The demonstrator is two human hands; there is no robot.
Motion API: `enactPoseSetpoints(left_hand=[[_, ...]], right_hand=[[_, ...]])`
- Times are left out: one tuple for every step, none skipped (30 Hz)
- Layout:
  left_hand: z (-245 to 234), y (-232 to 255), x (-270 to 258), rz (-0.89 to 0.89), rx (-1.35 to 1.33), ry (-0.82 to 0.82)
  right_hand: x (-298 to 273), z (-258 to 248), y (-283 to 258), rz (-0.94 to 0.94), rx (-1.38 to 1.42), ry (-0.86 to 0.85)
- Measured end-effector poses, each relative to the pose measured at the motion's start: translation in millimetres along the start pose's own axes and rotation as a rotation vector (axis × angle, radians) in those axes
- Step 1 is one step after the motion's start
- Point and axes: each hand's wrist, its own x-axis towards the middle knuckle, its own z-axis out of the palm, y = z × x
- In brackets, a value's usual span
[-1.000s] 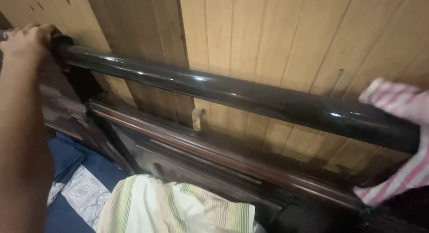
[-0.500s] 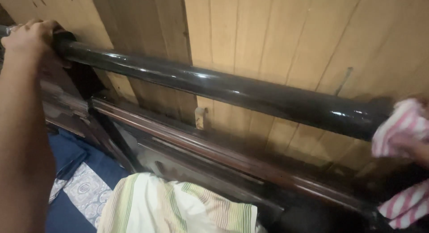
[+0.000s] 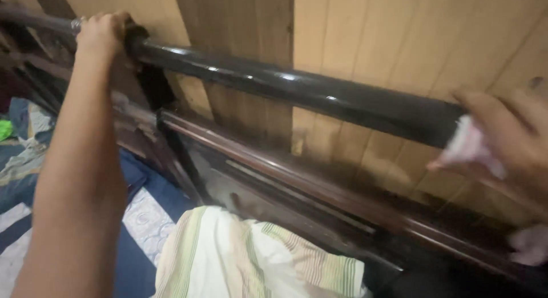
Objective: Cleaning the headboard of a bed with a cloth.
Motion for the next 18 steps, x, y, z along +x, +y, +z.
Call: enactPoseSetpoints(left_hand=[[12.7, -5.3, 0.8, 0.017, -0.007, 0.008], [22.0, -13.7, 3.9, 0.031, -0.011, 0.023], [14.4, -15.0, 1.4, 0.020, -0.002, 0.022], [9.4, -11.5, 1.5, 0.061, -0.006, 0.037], [4.4, -7.5, 1.4, 0.101, -0.011, 0.052], [-1.2, -0.6, -3.2, 0.097, -0.004, 0.046], [-6.6, 6.3, -7.5, 0.082, -0.015, 0.021], [-12.4, 13.8, -6.0, 0.068, -0.028, 0.004], [-10.4, 14.3, -2.9, 0.064, -0.022, 0.007], [-9.4, 13.2, -1.1, 0.053, -0.022, 0.005], [-8.3, 12.1, 0.5, 0.042, -0.021, 0.003], [-6.8, 11.2, -1.6, 0.036, -0.015, -0.004], [-4.8, 10.4, -3.5, 0.034, -0.027, -0.017], [-3.7, 9.2, -1.5, 0.034, -0.036, -0.024], [-8.1, 12.2, -2.3, 0.030, -0.029, -0.025], [-13.8, 15.3, -1.3, 0.024, -0.034, -0.047], [-19.2, 18.4, 0.0, 0.017, -0.040, -0.068], [-17.7, 19.3, 1.0, 0.016, -0.035, -0.070]], right_hand=[[17.3, -4.3, -21.9, -0.014, 0.004, 0.001], [31.1, -10.0, -47.2, -0.028, 0.007, 0.010], [47.3, -12.3, -56.5, -0.038, 0.014, 0.018], [59.3, -15.2, -66.4, -0.077, -0.071, -0.025], [71.0, -18.3, -76.0, -0.117, -0.156, -0.068], [86.7, -28.0, -90.4, -0.122, -0.148, -0.066], [102.4, -38.0, -104.8, -0.096, -0.122, -0.191], [120.6, -48.1, -117.2, -0.065, -0.103, -0.311], [132.4, -50.7, -127.6, -0.068, -0.101, -0.304], [144.2, -53.2, -138.7, -0.064, -0.053, -0.367], [155.6, -55.8, -149.8, -0.061, -0.005, -0.429], [167.1, -45.4, -159.0, -0.070, 0.002, -0.429], [178.4, -34.8, -168.5, -0.132, 0.041, -0.259], [191.2, -23.4, -177.7, -0.188, 0.079, -0.083], [205.4, -14.1, -188.6, -0.192, 0.085, -0.078], [219.8, -5.7, -199.5, -0.207, 0.135, -0.019], [234.5, 2.6, -210.4, -0.220, 0.185, 0.041], [250.0, 10.6, -222.0, -0.221, 0.190, 0.044]])
